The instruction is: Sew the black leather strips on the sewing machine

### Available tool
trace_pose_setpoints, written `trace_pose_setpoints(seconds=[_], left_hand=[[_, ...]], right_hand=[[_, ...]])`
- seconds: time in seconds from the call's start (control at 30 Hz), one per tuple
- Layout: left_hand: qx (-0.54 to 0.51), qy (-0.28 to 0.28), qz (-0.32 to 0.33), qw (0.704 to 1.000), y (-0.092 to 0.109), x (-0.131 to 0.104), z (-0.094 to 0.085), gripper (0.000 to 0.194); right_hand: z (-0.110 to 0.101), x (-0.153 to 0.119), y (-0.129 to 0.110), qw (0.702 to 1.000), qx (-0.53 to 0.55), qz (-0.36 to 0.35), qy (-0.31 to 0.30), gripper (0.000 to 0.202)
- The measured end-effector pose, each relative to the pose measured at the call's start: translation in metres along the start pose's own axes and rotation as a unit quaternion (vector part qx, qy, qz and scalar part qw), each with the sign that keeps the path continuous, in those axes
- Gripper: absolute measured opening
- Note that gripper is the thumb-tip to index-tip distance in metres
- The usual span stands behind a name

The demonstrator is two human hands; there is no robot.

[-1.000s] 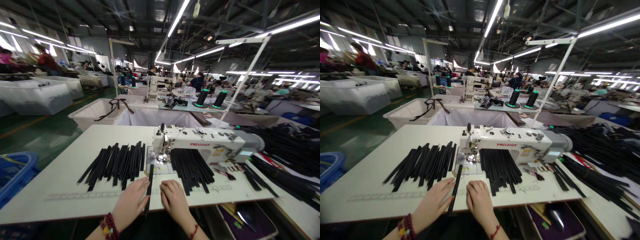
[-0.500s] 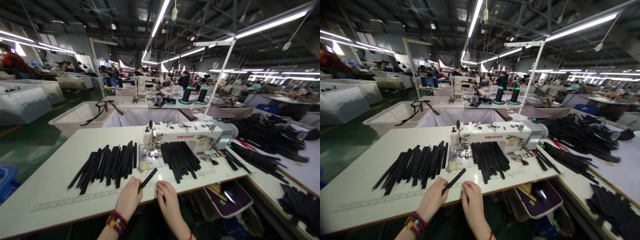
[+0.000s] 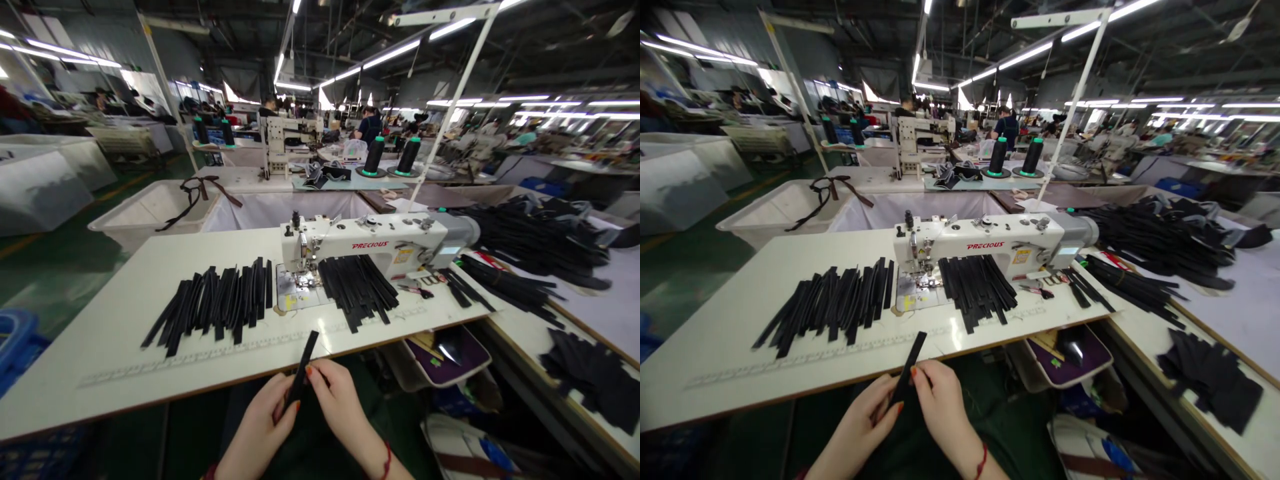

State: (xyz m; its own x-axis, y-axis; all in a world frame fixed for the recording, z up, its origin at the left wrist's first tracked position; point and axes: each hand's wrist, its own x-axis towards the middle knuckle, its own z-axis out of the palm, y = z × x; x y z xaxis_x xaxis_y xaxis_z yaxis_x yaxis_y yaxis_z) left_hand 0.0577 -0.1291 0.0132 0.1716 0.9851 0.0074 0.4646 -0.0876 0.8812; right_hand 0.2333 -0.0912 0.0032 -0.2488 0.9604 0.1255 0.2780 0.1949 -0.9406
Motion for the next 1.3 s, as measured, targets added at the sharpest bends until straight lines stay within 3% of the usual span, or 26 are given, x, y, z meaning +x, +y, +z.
trace_pose_setpoints(seconds=[0.13,0.27,0.4,0.53,0.67,0.8,0.9,0.97,1.07,1.13,1.3], left_hand=[[-0.061,0.002,-0.037,0.997,0.005,-0.013,-0.001,0.030],[-0.212,-0.066,-0.093,0.971,0.007,-0.015,-0.003,0.034],[-0.326,-0.107,-0.126,0.931,0.012,-0.010,0.000,0.038],[-0.339,-0.108,-0.124,0.926,0.013,-0.005,0.004,0.037],[-0.282,-0.076,-0.120,0.949,0.014,-0.003,0.002,0.035],[-0.246,-0.069,-0.145,0.956,0.015,0.000,0.000,0.027],[-0.240,-0.048,-0.158,0.957,0.013,0.001,0.003,0.018],[-0.229,-0.028,-0.161,0.960,0.010,0.002,0.009,0.016],[-0.233,-0.012,-0.169,0.958,0.006,0.001,0.017,0.018],[-0.243,-0.004,-0.171,0.955,0.006,0.000,0.020,0.021],[-0.202,-0.003,-0.132,0.970,0.013,-0.001,0.018,0.039]], right_hand=[[0.000,-0.005,-0.002,0.991,-0.106,-0.079,-0.005,0.028],[-0.008,-0.005,0.003,0.938,-0.291,-0.184,0.051,0.030],[-0.015,0.001,0.004,0.920,-0.334,-0.192,0.075,0.029],[-0.016,0.008,0.005,0.917,-0.346,-0.180,0.080,0.031],[-0.019,0.015,0.005,0.966,-0.235,-0.093,0.045,0.028],[-0.022,0.018,0.004,0.989,-0.145,-0.030,0.031,0.028],[-0.019,0.016,0.002,0.999,-0.024,0.038,-0.016,0.032],[-0.016,0.012,-0.001,0.980,0.147,0.129,-0.044,0.033],[-0.008,0.004,-0.007,0.880,0.401,0.250,-0.052,0.038],[-0.003,-0.002,-0.011,0.850,0.458,0.256,-0.049,0.042],[0.008,-0.016,-0.010,0.832,0.489,0.256,-0.049,0.047]])
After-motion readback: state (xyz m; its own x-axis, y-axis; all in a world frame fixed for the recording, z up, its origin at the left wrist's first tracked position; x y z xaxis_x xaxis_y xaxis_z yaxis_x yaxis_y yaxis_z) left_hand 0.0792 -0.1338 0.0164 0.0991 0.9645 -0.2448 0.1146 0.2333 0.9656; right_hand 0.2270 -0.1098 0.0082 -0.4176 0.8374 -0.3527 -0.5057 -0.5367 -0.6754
